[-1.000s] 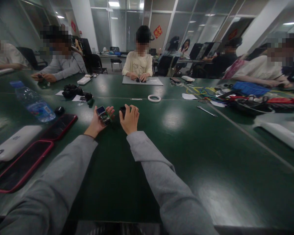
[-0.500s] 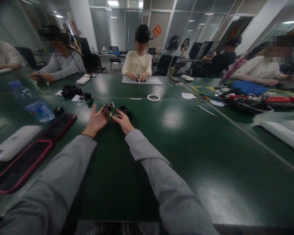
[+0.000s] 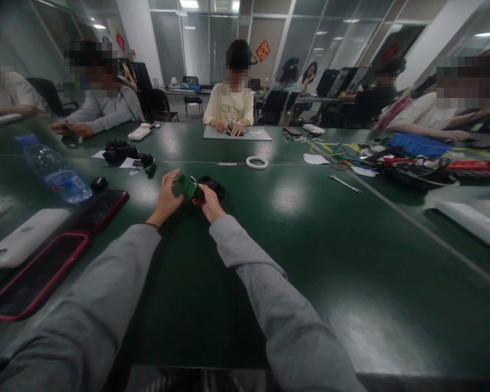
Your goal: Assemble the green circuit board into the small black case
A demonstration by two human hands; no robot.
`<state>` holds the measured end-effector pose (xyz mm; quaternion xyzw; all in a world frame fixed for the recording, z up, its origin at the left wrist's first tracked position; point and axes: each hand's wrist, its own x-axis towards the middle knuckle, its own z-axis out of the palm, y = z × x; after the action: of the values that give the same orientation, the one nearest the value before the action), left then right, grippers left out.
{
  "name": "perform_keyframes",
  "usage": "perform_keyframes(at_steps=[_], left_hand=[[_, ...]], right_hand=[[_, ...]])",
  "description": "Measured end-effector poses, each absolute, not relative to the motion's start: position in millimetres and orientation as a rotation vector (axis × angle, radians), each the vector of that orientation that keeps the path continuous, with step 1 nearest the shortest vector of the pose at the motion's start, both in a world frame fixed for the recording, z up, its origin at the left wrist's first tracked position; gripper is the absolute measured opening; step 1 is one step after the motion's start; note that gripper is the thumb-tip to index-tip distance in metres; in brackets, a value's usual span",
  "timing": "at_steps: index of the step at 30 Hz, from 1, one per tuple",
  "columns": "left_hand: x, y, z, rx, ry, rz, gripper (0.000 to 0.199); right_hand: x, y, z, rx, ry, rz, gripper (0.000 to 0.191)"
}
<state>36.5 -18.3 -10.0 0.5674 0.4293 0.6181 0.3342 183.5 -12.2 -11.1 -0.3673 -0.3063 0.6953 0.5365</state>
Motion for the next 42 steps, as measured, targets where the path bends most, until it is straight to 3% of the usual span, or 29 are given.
perform_keyframes(at_steps=[6, 13, 16, 21, 26, 30, 37, 42], left_hand=[[38, -31, 1, 1.793, 1.095, 1.483, 0.046], [32, -16, -16, 1.333, 1.157, 1.559, 0.042], [36, -11, -18, 1.089, 1.110, 1.472, 0.039], [34, -7, -13, 0.902, 0.953, 1.212, 0.042], [20, -8, -5, 0.875, 0.861, 0.982, 0.043], [14, -11, -2, 0.941, 0.836, 0.816, 0.043], [4, -12, -5, 0.994, 0.800, 0.702, 0.059], [3, -10, -5, 1.009, 0.841, 0.690, 0.061]], right_hand=[[184, -13, -12, -0.895, -0.782, 1.635, 0.023], [191, -10, -14, -0.800, -1.020, 1.553, 0.061], [195, -8, -13, -0.826, -1.115, 1.358, 0.056], [203, -4, -6, -0.935, -1.418, 0.823, 0.025], [209, -14, 13, -0.918, -1.921, 0.250, 0.070], [205, -25, 23, -0.848, -2.229, 0.038, 0.077], [203, -23, 22, -0.906, -2.385, 0.102, 0.047], [204, -14, 15, -0.918, -2.090, 0.534, 0.042]])
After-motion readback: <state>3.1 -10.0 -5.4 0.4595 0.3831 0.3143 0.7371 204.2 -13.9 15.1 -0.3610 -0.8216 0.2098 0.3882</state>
